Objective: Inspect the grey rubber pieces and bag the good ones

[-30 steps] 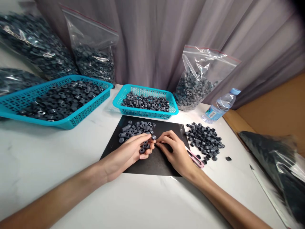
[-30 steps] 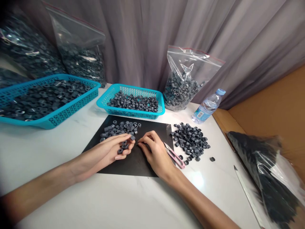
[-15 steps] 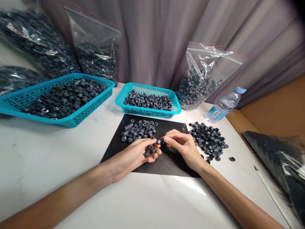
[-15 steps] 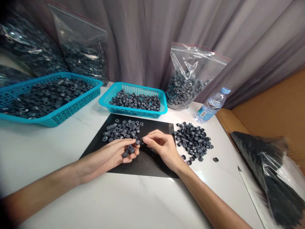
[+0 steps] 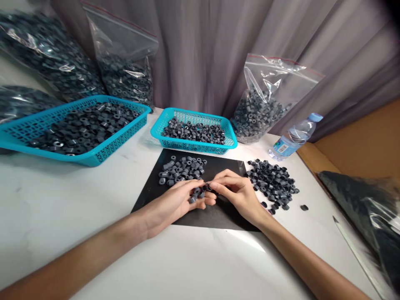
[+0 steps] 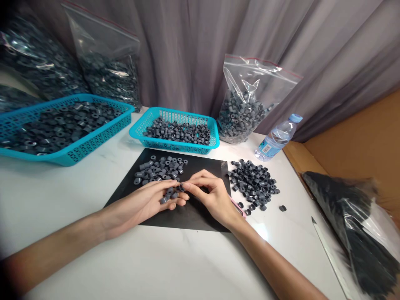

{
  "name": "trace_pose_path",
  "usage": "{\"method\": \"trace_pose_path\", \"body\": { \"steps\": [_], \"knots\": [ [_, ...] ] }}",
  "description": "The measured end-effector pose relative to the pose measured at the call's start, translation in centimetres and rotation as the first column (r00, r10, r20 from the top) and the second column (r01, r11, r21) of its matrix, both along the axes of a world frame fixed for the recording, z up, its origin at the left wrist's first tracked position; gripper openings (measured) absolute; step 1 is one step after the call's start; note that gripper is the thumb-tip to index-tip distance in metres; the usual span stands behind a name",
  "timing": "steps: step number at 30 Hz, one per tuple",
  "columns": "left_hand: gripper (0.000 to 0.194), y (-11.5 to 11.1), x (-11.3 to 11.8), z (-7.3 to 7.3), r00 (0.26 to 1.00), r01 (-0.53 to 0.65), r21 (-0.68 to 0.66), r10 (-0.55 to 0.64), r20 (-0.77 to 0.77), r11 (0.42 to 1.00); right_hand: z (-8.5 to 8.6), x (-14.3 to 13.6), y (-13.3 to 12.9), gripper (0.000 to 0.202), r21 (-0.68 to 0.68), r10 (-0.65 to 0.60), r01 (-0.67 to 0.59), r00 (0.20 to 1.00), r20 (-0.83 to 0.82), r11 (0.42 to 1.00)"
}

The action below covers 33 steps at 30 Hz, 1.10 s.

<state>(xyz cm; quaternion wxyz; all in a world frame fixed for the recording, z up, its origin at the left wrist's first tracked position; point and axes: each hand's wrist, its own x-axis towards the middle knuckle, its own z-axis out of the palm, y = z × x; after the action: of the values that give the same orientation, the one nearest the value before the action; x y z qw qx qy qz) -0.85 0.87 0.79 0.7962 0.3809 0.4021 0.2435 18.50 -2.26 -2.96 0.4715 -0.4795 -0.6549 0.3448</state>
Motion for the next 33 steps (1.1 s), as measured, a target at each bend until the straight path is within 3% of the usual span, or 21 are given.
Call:
{"method": "trace_pose_path", "body": {
  "steps": [8,17,27,33],
  "knots": [
    [0.015,0.1,0.0,-0.1,1.0,-0.002,0.028,0.002,0.017,1.0,-0.1,0.0,0.2,0.021,0.019,-0.009,0.008,0.999,0.034,1.0],
    [0.02,0.2,-0.2,-0.2,0.999,0.054,0.098,-0.053,-0.013,0.994,-0.1,-0.3,-0.2,0.018,0.087,-0.111,0.117,0.991,-0.069,0.989],
    [0.015,0.2,-0.1,-0.3,1.0,-0.019,0.033,0.018,0.018,0.999,-0.4,-0.5,-0.5,0.025,0.077,-0.053,0.058,0.997,-0.061,0.995],
    [0.016,0.2,-0.2,-0.2,0.999,0.0,0.052,-0.001,0.032,0.999,-0.1,-0.8,-0.8,0.01,0.082,-0.04,0.048,0.994,-0.099,0.995]
  ]
}}
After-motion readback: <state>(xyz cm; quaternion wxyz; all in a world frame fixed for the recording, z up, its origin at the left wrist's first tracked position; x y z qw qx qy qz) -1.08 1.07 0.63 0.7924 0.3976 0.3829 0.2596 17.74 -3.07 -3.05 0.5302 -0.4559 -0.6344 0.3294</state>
